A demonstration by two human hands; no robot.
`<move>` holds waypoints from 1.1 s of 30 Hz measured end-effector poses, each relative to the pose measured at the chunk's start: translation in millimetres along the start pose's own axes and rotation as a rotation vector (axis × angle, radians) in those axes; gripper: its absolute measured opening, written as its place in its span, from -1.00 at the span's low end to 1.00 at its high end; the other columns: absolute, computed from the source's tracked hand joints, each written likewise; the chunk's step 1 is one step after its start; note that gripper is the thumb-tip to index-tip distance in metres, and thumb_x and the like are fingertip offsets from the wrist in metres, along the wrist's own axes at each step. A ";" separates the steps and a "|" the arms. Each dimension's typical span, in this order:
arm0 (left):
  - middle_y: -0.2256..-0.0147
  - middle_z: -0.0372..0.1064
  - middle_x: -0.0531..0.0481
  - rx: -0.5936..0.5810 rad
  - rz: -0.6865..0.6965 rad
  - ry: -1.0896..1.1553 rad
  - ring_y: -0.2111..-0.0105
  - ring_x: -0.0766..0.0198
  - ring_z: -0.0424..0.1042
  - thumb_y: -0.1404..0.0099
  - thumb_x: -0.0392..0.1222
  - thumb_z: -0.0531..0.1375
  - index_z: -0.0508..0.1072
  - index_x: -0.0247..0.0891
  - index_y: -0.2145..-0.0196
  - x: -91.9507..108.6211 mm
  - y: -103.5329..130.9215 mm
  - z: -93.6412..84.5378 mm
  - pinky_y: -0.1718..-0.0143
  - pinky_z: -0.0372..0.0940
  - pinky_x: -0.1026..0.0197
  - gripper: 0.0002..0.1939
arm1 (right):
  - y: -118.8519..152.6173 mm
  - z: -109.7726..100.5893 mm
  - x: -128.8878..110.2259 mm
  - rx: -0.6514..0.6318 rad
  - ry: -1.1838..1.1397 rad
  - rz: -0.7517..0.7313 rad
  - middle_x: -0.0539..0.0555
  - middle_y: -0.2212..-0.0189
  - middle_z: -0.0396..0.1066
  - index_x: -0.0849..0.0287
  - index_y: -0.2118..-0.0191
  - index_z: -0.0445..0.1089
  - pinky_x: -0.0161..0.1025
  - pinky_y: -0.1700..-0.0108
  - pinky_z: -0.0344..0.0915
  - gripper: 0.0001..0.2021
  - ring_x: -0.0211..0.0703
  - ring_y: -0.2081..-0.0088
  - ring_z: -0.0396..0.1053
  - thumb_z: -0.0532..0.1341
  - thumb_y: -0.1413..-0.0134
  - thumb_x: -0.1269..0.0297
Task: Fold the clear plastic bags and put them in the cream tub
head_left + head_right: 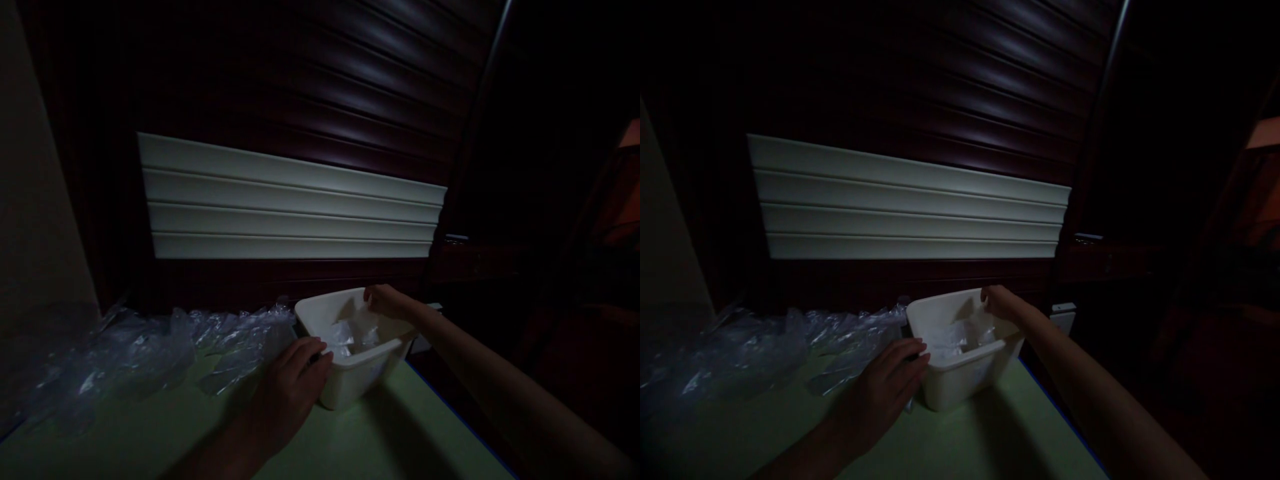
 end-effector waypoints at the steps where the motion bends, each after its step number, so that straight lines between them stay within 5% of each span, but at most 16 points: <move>1: 0.18 0.38 -0.22 -0.003 -0.007 -0.002 0.11 0.11 0.39 -0.43 -0.36 -0.05 0.38 -0.38 0.13 0.5 -0.7 -0.4 0.16 0.45 0.04 -0.77 | -1.7 3.8 -1.9 -0.001 0.049 -0.005 0.13 0.04 0.33 0.21 0.00 0.30 -0.04 0.14 0.36 -0.72 -0.08 0.13 0.37 0.16 -0.21 0.24; 8: 0.17 0.37 -0.22 0.001 -0.024 -0.013 0.13 0.12 0.39 -0.43 -0.35 -0.05 0.38 -0.40 0.14 1.9 -1.5 -0.2 0.17 0.46 0.07 -0.78 | -7.4 16.7 -14.1 -0.007 0.313 -0.066 0.15 0.01 0.31 0.20 -0.03 0.28 -0.02 0.11 0.35 -0.70 -0.05 0.09 0.36 0.16 -0.20 0.24; 15: 0.18 0.37 -0.24 0.000 -0.022 -0.015 0.13 0.11 0.38 -0.42 -0.35 -0.03 0.38 -0.41 0.15 4.2 -1.8 0.3 0.17 0.46 0.07 -0.79 | -1.6 38.5 -33.1 -0.217 0.392 -0.144 0.12 0.05 0.34 0.20 0.02 0.32 -0.06 0.14 0.36 -0.74 -0.09 0.14 0.38 0.15 -0.22 0.23; 20: 0.17 0.38 -0.21 0.013 -0.045 -0.013 0.12 0.12 0.39 -0.43 -0.34 -0.04 0.38 -0.36 0.13 3.6 -0.8 -0.8 0.17 0.46 0.06 -0.78 | -0.4 41.8 -35.7 -0.234 0.388 -0.161 0.11 0.05 0.34 0.19 0.03 0.33 -0.07 0.14 0.36 -0.75 -0.09 0.14 0.38 0.15 -0.22 0.23; 26: 0.12 0.36 -0.24 -0.021 -0.003 -0.025 0.05 0.11 0.34 -0.42 -0.36 -0.06 0.37 -0.44 0.09 5.5 2.1 6.7 0.07 0.41 0.06 -0.75 | 3.7 5.0 -62.2 0.018 0.328 -0.217 0.10 0.11 0.37 0.20 0.06 0.34 -0.09 0.17 0.37 -0.78 -0.14 0.20 0.39 0.14 -0.23 0.23; 29: 0.07 0.34 -0.26 -0.054 -0.015 -0.074 -0.01 0.08 0.29 -0.40 -0.38 -0.06 0.36 -0.45 0.06 7.6 8.7 0.4 -0.01 0.34 0.02 -0.73 | 24.1 -17.7 -102.5 0.195 0.282 -0.313 0.10 0.19 0.41 0.25 0.11 0.35 -0.18 0.19 0.34 -0.83 -0.17 0.25 0.40 0.11 -0.23 0.33; 33: 0.11 0.38 -0.20 -0.150 -0.081 -0.171 0.05 0.11 0.35 -0.35 -0.42 -0.05 0.38 -0.36 0.09 3.8 40.3 -30.0 0.04 0.36 -0.01 -0.72 | 66.5 -32.0 -167.5 0.428 0.248 -0.447 0.22 0.13 0.37 0.29 0.06 0.33 -0.22 0.11 0.23 -0.75 -0.06 0.12 0.35 -0.02 -0.23 0.46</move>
Point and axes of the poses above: each hand's wrist, its own y-axis away from the middle knuckle, its own z-axis out of the palm, x = y × z, the point moved 9 cm from there along -y, towards the middle knuckle
